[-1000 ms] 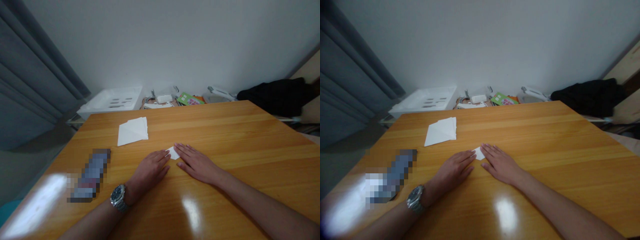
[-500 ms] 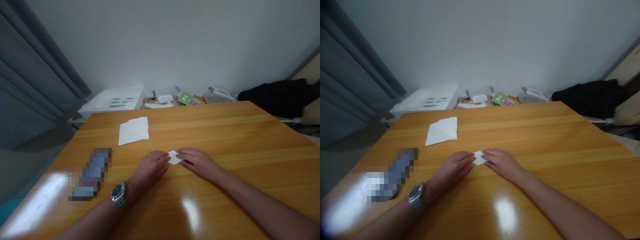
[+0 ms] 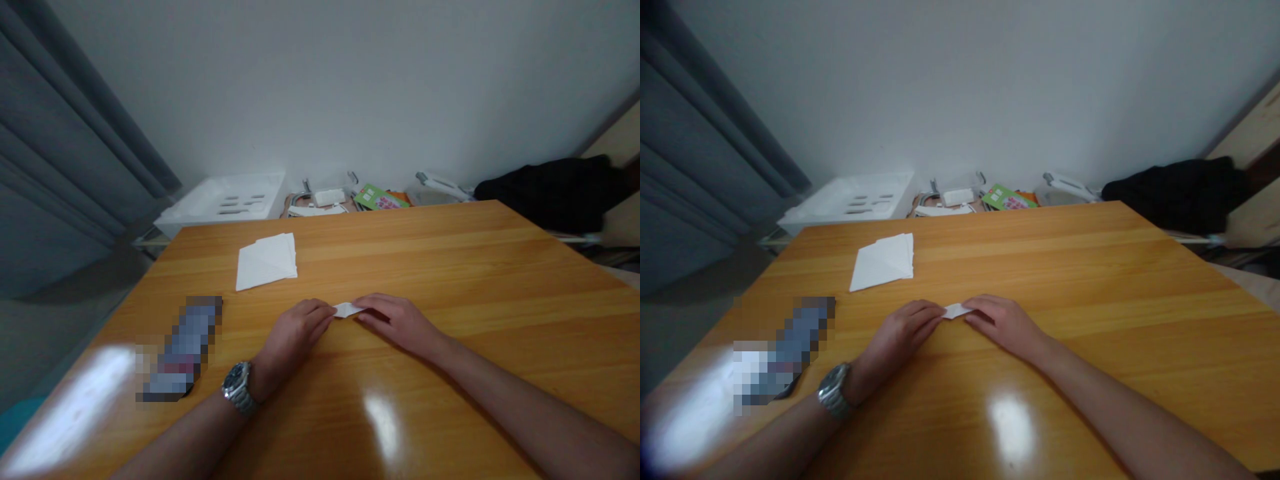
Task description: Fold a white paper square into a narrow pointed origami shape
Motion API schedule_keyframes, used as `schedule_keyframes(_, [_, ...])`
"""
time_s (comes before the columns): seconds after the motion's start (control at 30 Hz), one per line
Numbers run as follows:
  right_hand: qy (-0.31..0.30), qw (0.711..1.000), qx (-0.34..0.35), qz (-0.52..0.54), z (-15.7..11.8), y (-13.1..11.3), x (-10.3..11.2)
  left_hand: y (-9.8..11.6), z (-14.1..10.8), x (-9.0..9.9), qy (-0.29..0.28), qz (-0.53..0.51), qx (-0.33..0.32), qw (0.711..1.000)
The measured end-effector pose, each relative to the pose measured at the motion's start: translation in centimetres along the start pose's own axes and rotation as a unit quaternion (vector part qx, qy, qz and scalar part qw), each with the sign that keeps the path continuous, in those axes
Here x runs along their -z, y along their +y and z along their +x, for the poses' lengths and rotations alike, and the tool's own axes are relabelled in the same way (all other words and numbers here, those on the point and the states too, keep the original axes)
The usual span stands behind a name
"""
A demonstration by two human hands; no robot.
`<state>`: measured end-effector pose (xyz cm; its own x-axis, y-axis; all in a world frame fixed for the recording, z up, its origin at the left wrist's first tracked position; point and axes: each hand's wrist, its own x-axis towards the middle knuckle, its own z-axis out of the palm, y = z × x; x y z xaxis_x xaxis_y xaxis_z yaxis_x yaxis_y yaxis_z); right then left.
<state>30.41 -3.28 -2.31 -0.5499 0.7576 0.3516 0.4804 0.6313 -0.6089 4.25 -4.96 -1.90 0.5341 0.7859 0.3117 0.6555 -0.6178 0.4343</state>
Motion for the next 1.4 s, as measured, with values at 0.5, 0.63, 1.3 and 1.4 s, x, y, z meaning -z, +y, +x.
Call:
schedule_keyframes(0.5, [0.047,0.995,-0.082,0.022,0.3,0.8,0.0,0.7,0.1,0.3,0.006,0.020,-0.058,0.998])
schedule_keyframes(0.63, [0.040,0.996,-0.079,-0.011,0.4,1.2,0.0,0.7,-0.1,-0.1,-0.040,0.038,-0.078,0.995])
schedule_keyframes(1.3, [0.020,0.993,0.052,-0.107,0.3,0.0,-0.6,2.0,0.1,0.0,-0.076,0.090,-0.049,0.992])
schedule_keyframes(1.4, [-0.020,0.991,0.068,-0.116,0.2,-0.1,-0.8,2.1,0.1,0.0,-0.077,0.086,-0.048,0.992])
